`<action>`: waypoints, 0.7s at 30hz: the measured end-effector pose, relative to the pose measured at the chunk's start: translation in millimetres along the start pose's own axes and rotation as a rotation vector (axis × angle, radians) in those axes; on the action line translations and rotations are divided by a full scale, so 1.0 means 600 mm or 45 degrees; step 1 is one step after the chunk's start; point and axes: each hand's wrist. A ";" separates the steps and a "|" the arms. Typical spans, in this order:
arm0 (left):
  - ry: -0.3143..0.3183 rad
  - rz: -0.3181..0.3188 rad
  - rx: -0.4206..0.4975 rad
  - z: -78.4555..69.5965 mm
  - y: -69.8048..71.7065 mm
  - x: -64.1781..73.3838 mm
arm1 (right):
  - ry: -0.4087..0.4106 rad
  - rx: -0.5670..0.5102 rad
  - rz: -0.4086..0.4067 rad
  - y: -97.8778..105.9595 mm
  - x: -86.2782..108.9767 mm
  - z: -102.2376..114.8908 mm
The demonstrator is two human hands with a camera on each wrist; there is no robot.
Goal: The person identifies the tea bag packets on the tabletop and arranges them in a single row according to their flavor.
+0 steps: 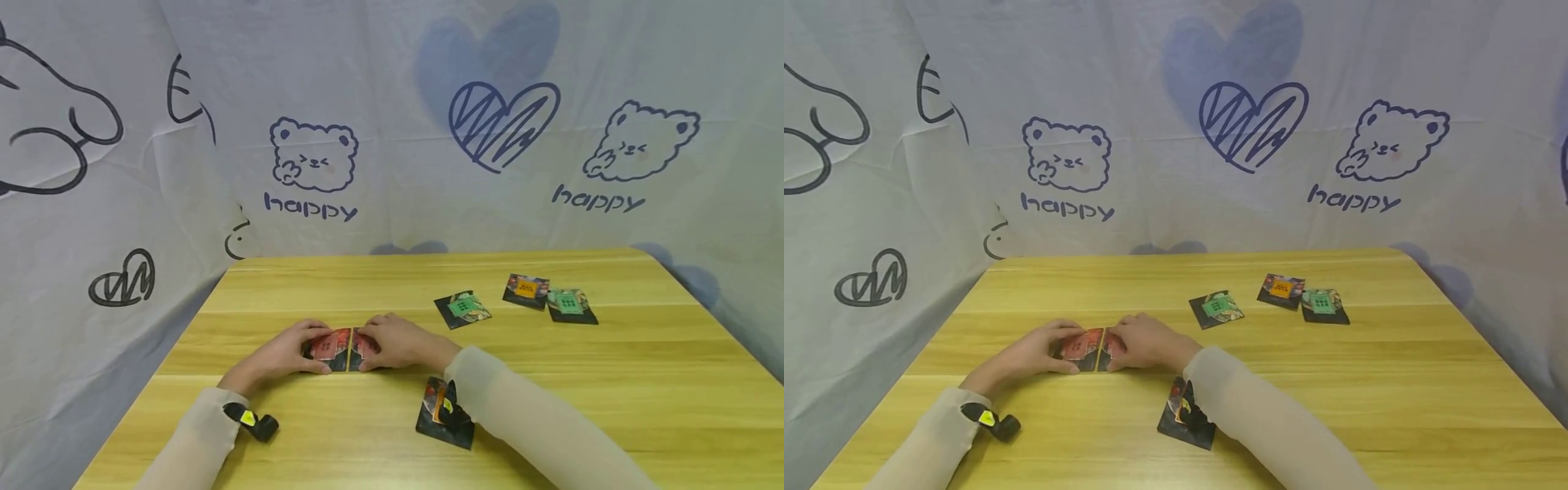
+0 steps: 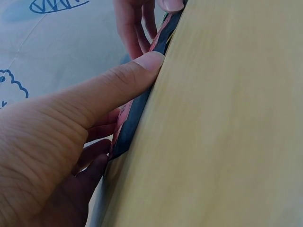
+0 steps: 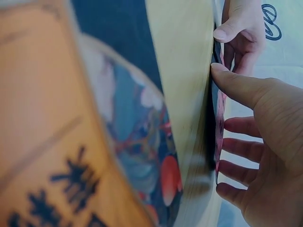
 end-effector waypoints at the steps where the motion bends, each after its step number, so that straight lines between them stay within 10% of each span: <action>1: 0.000 -0.002 0.002 0.000 0.000 0.000 | 0.002 0.000 -0.001 0.001 0.000 0.000; 21: -0.002 0.005 0.004 0.012 -0.007 -0.001 | 0.042 -0.172 -0.079 0.049 0.039 -0.052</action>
Point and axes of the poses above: each hand's wrist, its own x-axis away from the middle knuckle, its own y-axis out of the back of the hand, z = x × y, and after that the axes turned 3 degrees about -y, right-handed
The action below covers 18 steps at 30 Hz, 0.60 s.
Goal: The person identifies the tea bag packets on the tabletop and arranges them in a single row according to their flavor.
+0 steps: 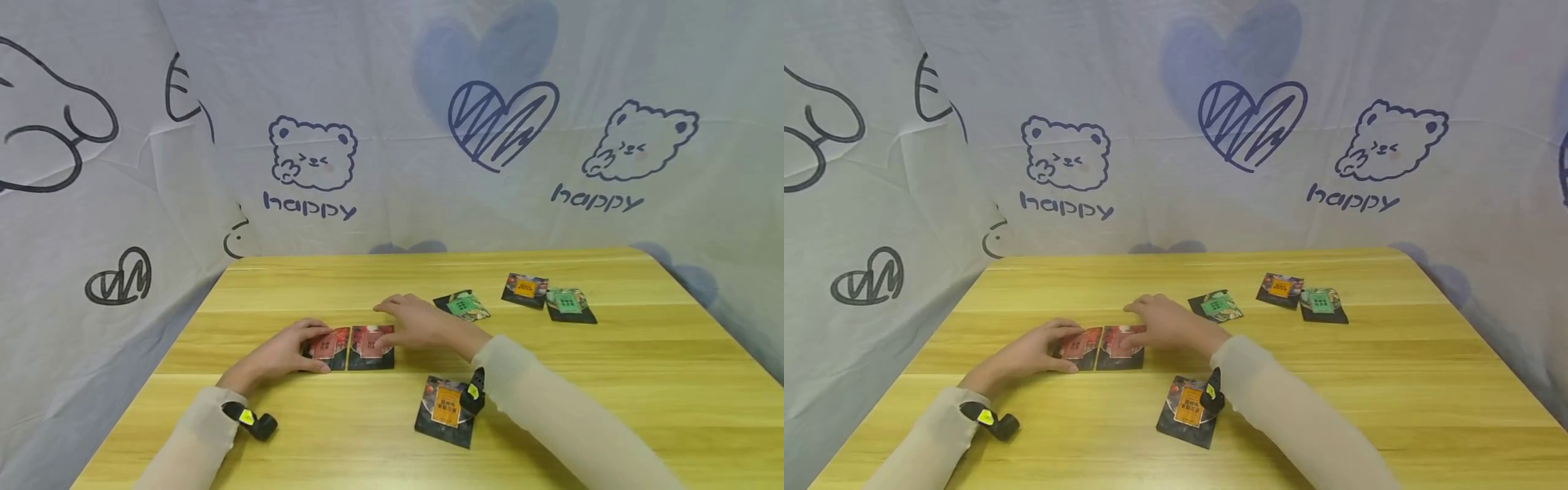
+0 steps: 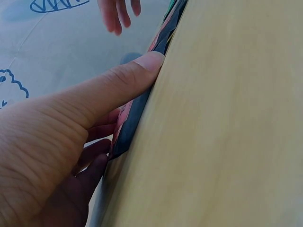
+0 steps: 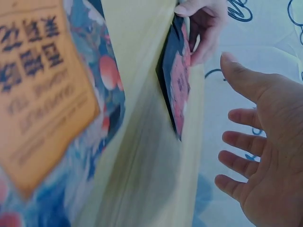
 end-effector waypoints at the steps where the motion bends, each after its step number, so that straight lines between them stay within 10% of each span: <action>1: 0.001 0.000 0.001 0.000 0.000 0.000 | 0.004 -0.010 0.000 0.003 0.004 -0.002; 18: 0.007 0.000 0.004 -0.006 0.002 0.002 | 0.032 -0.093 -0.063 0.015 0.056 -0.057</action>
Point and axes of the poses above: each hand's wrist, its own x-axis away from the middle knuckle, its own y-axis out of the back of the hand, z = x × y, and after that the axes turned 3 degrees about -y, right-handed
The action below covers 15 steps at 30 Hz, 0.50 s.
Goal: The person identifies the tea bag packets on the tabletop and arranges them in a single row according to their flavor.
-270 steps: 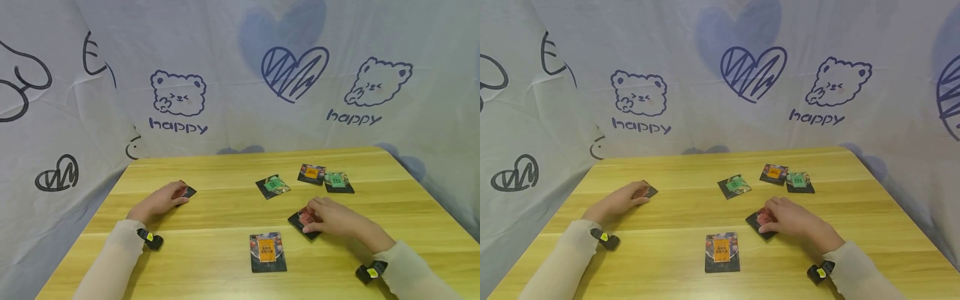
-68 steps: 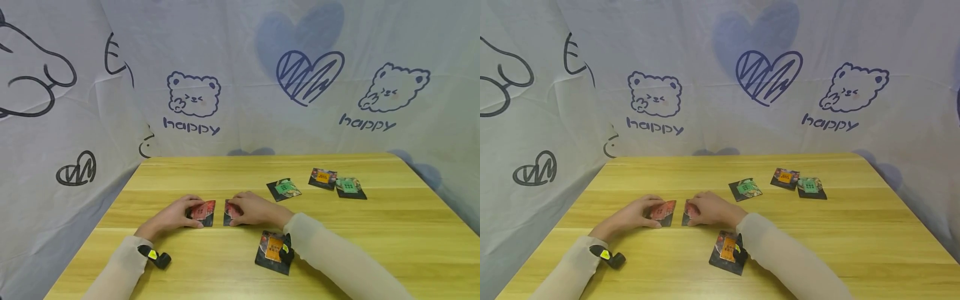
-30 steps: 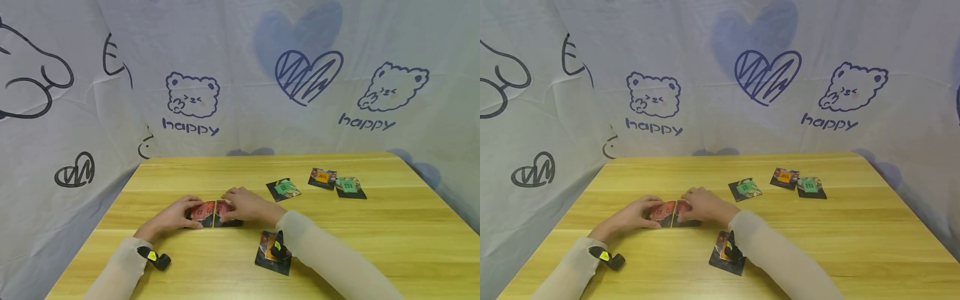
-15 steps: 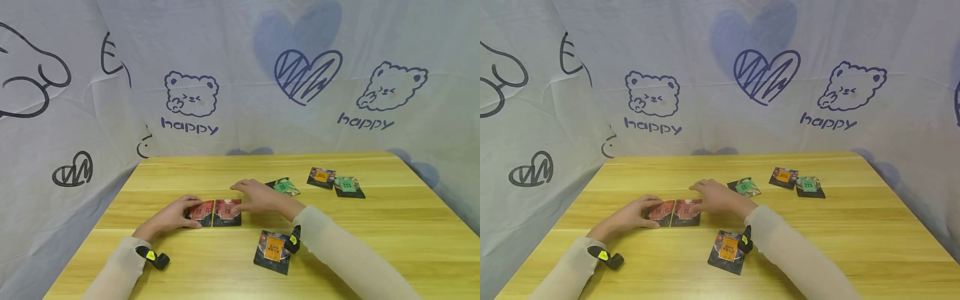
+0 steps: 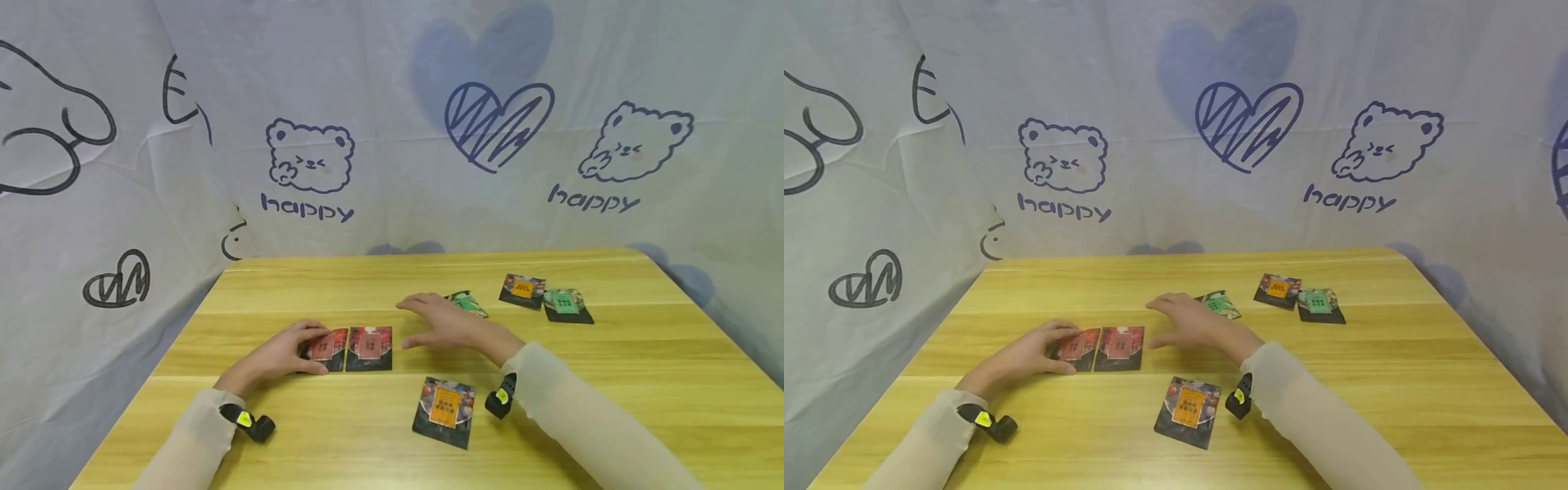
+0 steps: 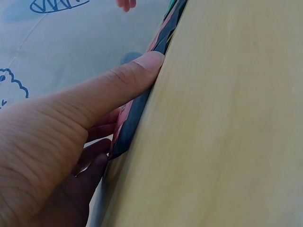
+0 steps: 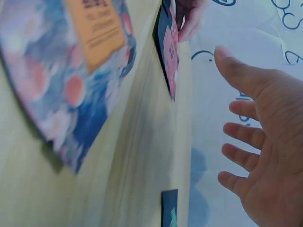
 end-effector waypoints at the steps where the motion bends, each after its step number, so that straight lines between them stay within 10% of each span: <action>1: 0.001 0.000 0.003 0.000 0.000 0.000 | -0.016 -0.006 -0.014 -0.001 0.001 -0.004; 15: -0.004 0.001 0.019 -0.003 0.002 0.001 | -0.159 0.060 -0.185 -0.005 0.006 -0.062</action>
Point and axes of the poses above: each hand's wrist, its own x-axis away from the middle knuckle, its own y-axis out of the back of the hand, z = x × y, and after that the axes turned 3 degrees about -y, right-handed
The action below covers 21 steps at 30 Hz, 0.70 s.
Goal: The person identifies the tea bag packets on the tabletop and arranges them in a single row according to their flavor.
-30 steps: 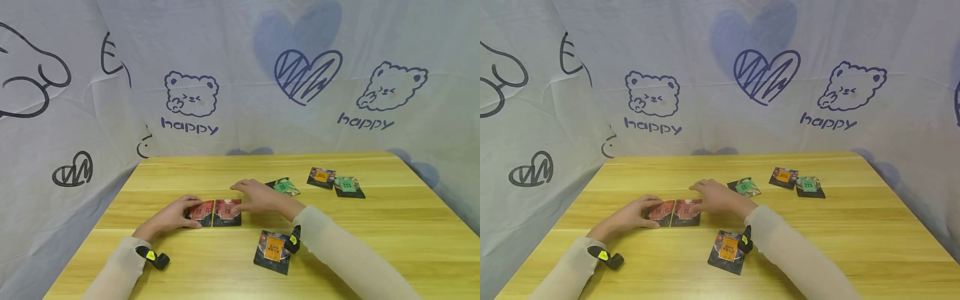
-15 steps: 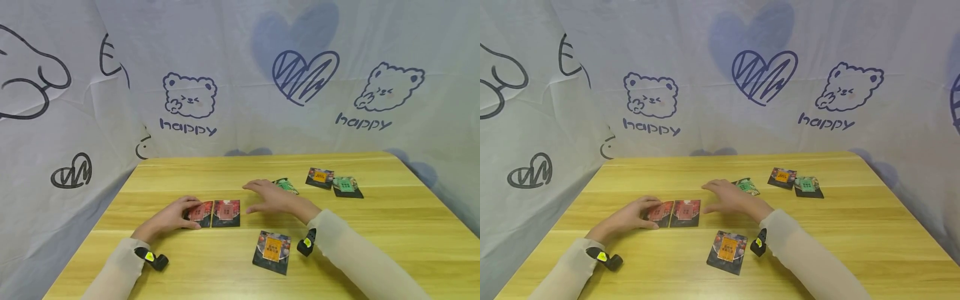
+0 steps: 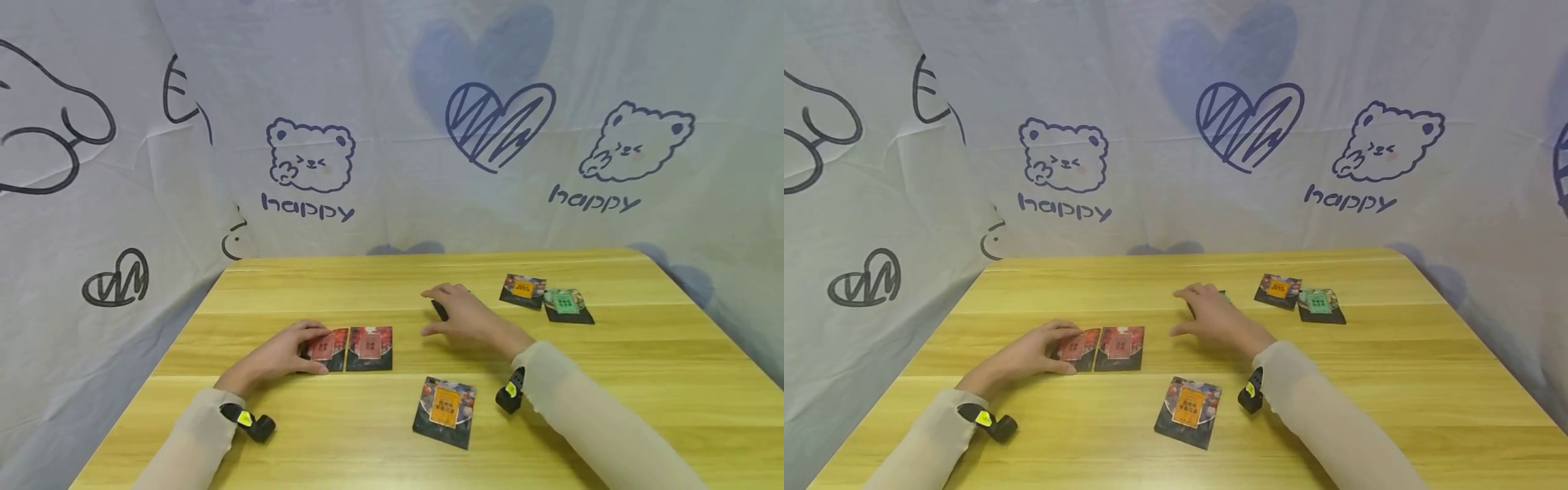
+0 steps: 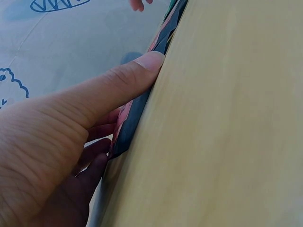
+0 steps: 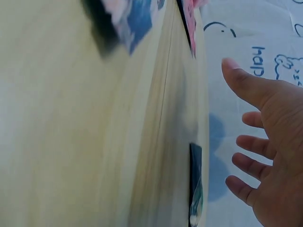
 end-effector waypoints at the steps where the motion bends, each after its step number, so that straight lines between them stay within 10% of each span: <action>1: 0.002 0.001 0.001 0.000 0.000 0.000 | -0.016 0.004 -0.007 0.000 -0.001 -0.004; 21: 0.007 -0.001 -0.002 0.001 0.000 0.000 | -0.290 0.084 -0.017 -0.004 -0.005 -0.058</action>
Point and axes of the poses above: each hand's wrist, its own x-axis away from the middle knuckle, its own y-axis out of the back of the hand, z = x × y, and after that the axes turned 3 degrees about -y, right-handed
